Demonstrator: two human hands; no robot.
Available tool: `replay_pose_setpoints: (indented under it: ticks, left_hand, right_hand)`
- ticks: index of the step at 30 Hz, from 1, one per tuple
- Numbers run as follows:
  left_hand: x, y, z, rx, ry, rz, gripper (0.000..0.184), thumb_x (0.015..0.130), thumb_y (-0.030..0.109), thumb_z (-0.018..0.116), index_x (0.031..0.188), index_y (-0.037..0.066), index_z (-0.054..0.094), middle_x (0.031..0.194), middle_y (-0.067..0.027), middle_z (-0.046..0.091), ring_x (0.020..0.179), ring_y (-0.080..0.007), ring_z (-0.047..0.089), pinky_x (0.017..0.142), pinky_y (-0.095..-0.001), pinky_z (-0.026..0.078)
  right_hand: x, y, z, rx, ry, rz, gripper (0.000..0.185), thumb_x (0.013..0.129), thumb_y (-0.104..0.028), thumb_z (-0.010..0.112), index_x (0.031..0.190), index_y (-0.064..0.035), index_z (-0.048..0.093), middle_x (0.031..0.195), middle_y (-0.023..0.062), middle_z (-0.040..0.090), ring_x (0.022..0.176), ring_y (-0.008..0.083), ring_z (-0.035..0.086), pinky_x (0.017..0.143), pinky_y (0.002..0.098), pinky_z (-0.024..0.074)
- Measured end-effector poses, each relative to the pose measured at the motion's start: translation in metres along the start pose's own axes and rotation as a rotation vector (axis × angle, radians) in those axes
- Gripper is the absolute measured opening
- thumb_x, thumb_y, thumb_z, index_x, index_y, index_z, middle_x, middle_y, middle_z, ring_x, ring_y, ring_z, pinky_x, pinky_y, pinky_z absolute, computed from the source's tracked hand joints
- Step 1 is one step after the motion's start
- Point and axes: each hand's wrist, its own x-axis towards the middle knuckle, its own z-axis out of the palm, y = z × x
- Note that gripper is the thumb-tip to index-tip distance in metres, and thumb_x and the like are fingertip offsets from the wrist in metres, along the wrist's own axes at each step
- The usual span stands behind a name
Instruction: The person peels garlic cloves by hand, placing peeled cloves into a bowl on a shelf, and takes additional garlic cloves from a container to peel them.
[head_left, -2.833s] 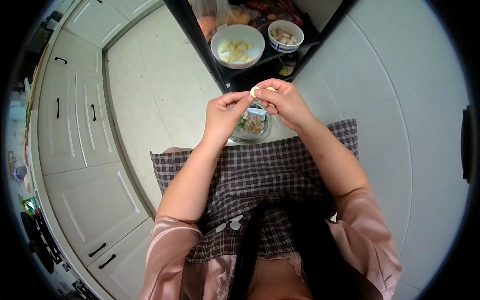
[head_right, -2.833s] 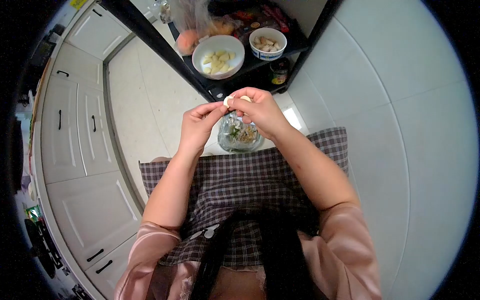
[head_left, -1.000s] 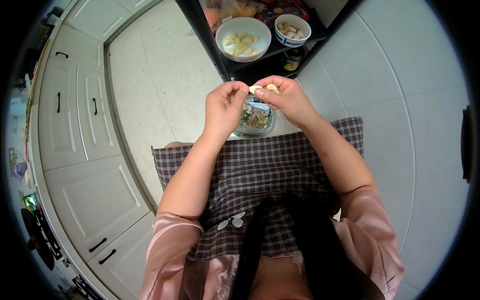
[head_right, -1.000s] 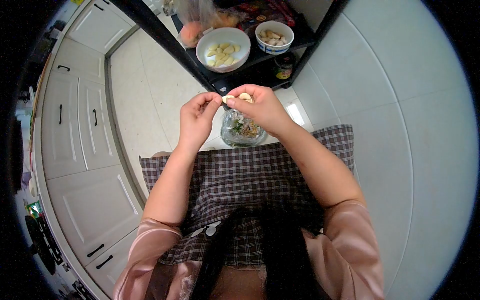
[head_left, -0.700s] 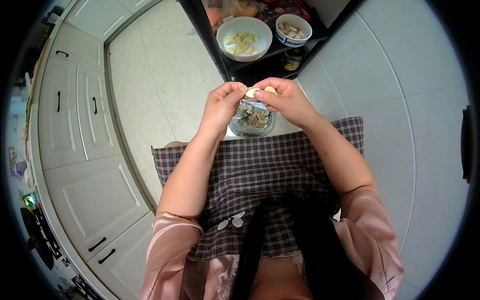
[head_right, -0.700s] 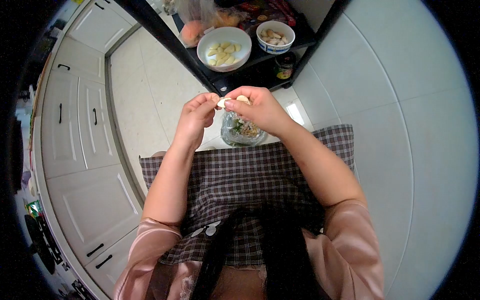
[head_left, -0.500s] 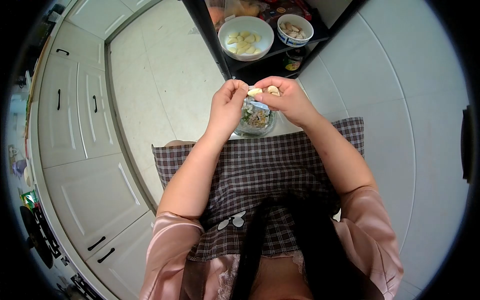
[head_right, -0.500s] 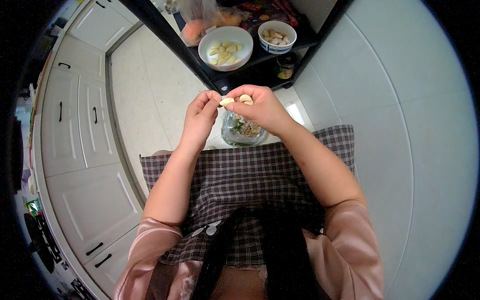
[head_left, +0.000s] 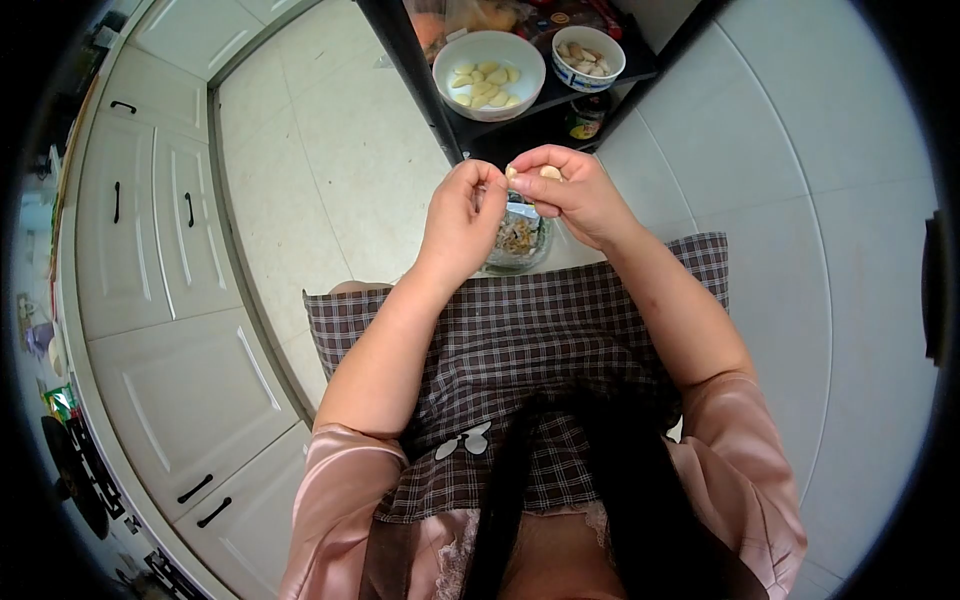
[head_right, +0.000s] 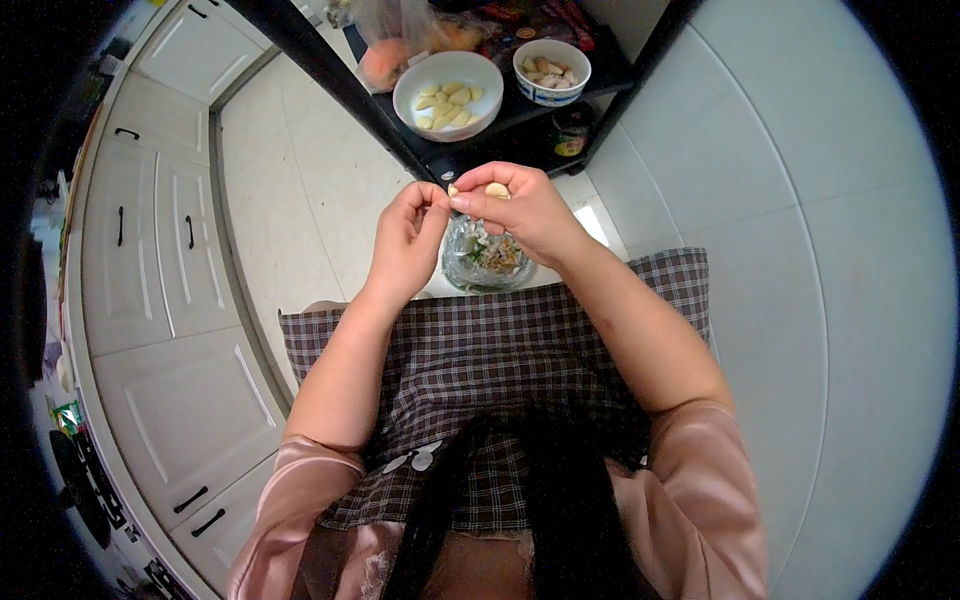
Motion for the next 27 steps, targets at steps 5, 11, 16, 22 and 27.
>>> replay_pose_setpoints:
  ticks: [5, 11, 16, 22, 27]
  left_hand:
    - [0.000, 0.006, -0.002, -0.028, 0.049, -0.018, 0.016, 0.090, 0.013, 0.045, 0.081, 0.001, 0.051, 0.066, -0.0039, 0.050, 0.059, -0.0090, 0.045, 0.055, -0.0242, 0.038]
    - [0.001, 0.013, -0.005, -0.224, 0.207, -0.081, 0.020, 0.093, 0.020, 0.038, 0.082, 0.005, 0.047, 0.057, 0.0050, 0.035, 0.049, -0.0041, 0.031, 0.045, -0.0204, 0.024]
    - [0.002, 0.003, -0.019, -0.078, 0.105, -0.118, 0.015, 0.086, 0.018, 0.053, 0.078, 0.005, 0.053, 0.061, 0.0044, 0.045, 0.054, -0.0035, 0.037, 0.049, -0.0183, 0.028]
    - [0.001, 0.020, -0.016, -0.181, -0.008, -0.241, 0.007, 0.079, 0.009, 0.067, 0.079, 0.004, 0.063, 0.073, 0.0028, 0.059, 0.062, -0.0029, 0.046, 0.057, -0.0158, 0.034]
    - [0.001, 0.020, -0.017, -0.217, 0.023, -0.261, 0.012, 0.079, 0.011, 0.068, 0.086, 0.001, 0.069, 0.070, 0.0012, 0.061, 0.059, -0.0017, 0.046, 0.054, -0.0165, 0.038]
  right_hand:
    - [-0.002, -0.005, 0.003, -0.044, -0.022, 0.021, 0.023, 0.080, -0.013, 0.068, 0.098, -0.0010, 0.063, 0.076, -0.0005, 0.060, 0.059, 0.0025, 0.048, 0.051, 0.0156, 0.0372]
    - [-0.003, -0.007, 0.006, -0.228, -0.042, 0.033, 0.023, 0.081, -0.013, 0.067, 0.099, -0.0009, 0.064, 0.077, 0.0007, 0.062, 0.063, 0.0036, 0.052, 0.055, 0.0170, 0.0406]
    - [-0.005, -0.010, 0.008, -0.274, -0.028, -0.049, 0.024, 0.081, -0.013, 0.066, 0.101, 0.0004, 0.064, 0.084, 0.0022, 0.063, 0.074, 0.0060, 0.057, 0.067, 0.0194, 0.0457]
    - [0.000, -0.005, 0.001, -0.359, -0.026, -0.117, 0.024, 0.080, -0.012, 0.067, 0.100, -0.0011, 0.065, 0.091, 0.0032, 0.064, 0.082, 0.0079, 0.057, 0.074, 0.0228, 0.0463]
    - [0.001, -0.004, -0.001, -0.569, -0.019, -0.299, 0.022, 0.078, -0.010, 0.067, 0.098, -0.0017, 0.066, 0.093, 0.0052, 0.061, 0.086, 0.0124, 0.058, 0.076, 0.0248, 0.0461]
